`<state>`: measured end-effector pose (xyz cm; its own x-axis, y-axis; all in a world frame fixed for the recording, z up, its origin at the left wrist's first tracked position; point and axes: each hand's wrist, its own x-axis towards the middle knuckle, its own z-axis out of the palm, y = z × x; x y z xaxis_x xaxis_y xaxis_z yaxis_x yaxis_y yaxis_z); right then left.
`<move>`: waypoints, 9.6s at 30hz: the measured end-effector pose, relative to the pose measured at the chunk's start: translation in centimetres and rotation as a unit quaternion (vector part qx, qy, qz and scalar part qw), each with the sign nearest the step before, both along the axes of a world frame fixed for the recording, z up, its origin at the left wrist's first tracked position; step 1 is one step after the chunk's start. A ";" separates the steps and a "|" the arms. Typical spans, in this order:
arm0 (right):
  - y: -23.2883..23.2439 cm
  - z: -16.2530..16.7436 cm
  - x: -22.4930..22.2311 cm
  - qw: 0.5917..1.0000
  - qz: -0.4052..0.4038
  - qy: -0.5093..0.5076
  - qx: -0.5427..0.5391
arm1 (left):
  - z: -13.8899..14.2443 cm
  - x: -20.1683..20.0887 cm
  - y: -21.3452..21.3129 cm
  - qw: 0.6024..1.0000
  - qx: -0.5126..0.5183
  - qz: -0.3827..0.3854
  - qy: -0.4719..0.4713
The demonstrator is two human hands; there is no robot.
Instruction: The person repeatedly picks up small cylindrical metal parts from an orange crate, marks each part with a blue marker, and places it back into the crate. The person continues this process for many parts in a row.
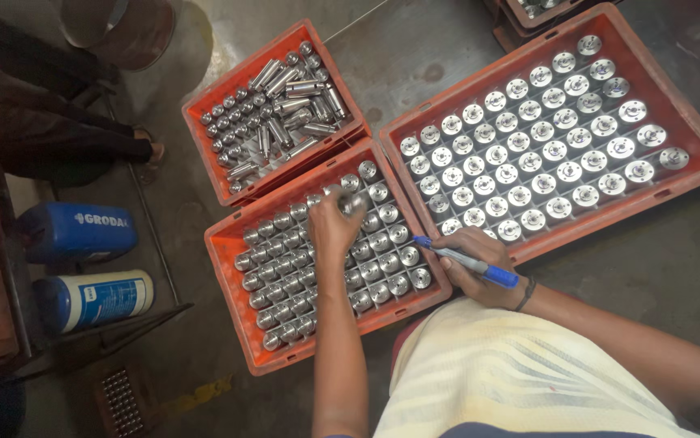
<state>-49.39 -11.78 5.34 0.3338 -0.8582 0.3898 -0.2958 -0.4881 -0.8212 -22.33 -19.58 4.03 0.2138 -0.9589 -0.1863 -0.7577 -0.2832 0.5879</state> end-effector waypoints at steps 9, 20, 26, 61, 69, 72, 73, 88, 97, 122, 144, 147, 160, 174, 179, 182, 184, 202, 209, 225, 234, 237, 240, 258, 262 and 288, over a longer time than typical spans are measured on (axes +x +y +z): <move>-0.2 -0.5 0.6 1.000 0.013 0.002 0.002 | 0.3 -1.8 -1.5 0.982 -0.112 0.086 -0.123; -0.8 0.2 0.7 1.000 -0.005 0.007 -0.021 | 2.0 2.2 -1.8 0.984 -0.115 0.117 0.063; -1.1 1.0 2.3 0.989 0.107 0.029 -0.098 | -0.2 -1.6 1.9 0.567 -0.062 0.137 0.810; -0.7 -0.2 1.5 0.999 0.034 0.007 -0.009 | -0.4 -4.0 -4.5 0.989 -0.091 0.009 -0.118; -1.0 0.7 0.6 1.000 0.001 0.012 -0.021 | 0.8 0.0 -2.9 0.916 -0.260 -0.020 0.304; -1.2 0.8 1.1 0.994 0.072 0.017 -0.077 | -1.1 -1.7 -0.9 0.764 -0.164 0.068 0.621; -1.5 0.7 1.3 0.988 0.106 0.020 -0.109 | -2.0 -2.7 -0.3 0.696 -0.100 0.104 0.703; -0.9 -1.4 1.9 0.992 0.097 0.006 -0.074 | -5.3 -6.2 3.5 0.782 -0.050 0.113 0.611; -1.3 -1.1 1.1 0.999 0.020 -0.026 -0.011 | -3.5 -4.5 0.0 0.947 -0.106 0.066 0.296; -1.3 -1.1 1.3 1.000 0.020 -0.002 0.002 | -2.2 -0.2 11.1 0.992 -0.027 -0.123 0.025; 1.0 -1.2 2.4 0.993 0.116 -0.023 -0.024 | -8.1 -4.8 10.0 0.710 -0.058 0.187 0.677; 1.1 -1.4 2.1 0.988 0.149 -0.022 -0.035 | -6.2 -4.7 10.3 0.664 -0.033 0.181 0.724; 0.6 -2.4 0.1 0.998 0.024 -0.048 0.021 | -1.1 -5.5 11.8 0.995 -0.026 -0.098 -0.007; 0.1 -0.4 1.2 0.986 0.135 0.000 -0.092 | -5.5 -3.1 10.3 0.816 -0.086 0.088 0.565; -0.1 -0.4 2.1 0.987 0.145 -0.012 -0.066 | -8.0 -5.6 10.4 0.754 -0.066 0.178 0.628; 0.4 -0.6 2.2 0.983 0.171 -0.020 -0.061 | -8.0 -5.6 10.4 0.729 -0.054 0.239 0.639; 0.8 -0.9 2.0 0.996 0.075 -0.051 0.024 | -8.1 -5.4 10.4 0.733 -0.061 0.276 0.618; 1.0 -2.5 -1.4 0.995 0.004 -0.058 0.078 | 1.1 -4.7 12.7 0.986 0.076 -0.014 0.148; -0.2 -3.6 -1.6 0.994 0.065 -0.041 0.071 | 0.2 -5.6 14.1 0.988 -0.082 0.051 0.119; -3.9 -4.7 -13.4 0.995 0.015 -0.002 0.100 | -1.0 -16.0 9.3 0.995 -0.053 -0.083 0.004; -2.1 -2.8 -15.1 0.994 0.054 -0.028 0.093 | -4.9 -19.0 5.7 0.960 -0.034 -0.217 -0.171; -1.0 -2.5 -15.1 0.995 0.024 -0.037 0.088 | -1.7 -18.1 4.9 0.966 -0.037 -0.225 -0.119; 0.1 -2.2 -15.7 0.996 -0.019 -0.033 0.079 | 2.3 -15.3 5.0 0.987 0.027 -0.158 0.032; -3.5 0.3 -18.9 0.967 0.223 0.001 -0.126 | -7.7 -27.3 9.4 0.695 -0.091 0.276 0.658; -3.6 -0.1 -20.5 0.986 0.153 -0.042 -0.045 | -8.1 -28.5 9.0 0.756 -0.100 0.238 0.601; -3.5 -2.0 -24.4 0.990 0.122 -0.045 0.048 | -1.8 -23.5 4.7 0.968 -0.039 0.013 -0.248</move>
<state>-73.81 -15.29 3.38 0.5037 -0.7905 0.3484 -0.1022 -0.4550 -0.8846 -45.79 -14.93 2.26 0.2832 -0.9589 0.0185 -0.9454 -0.2759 0.1732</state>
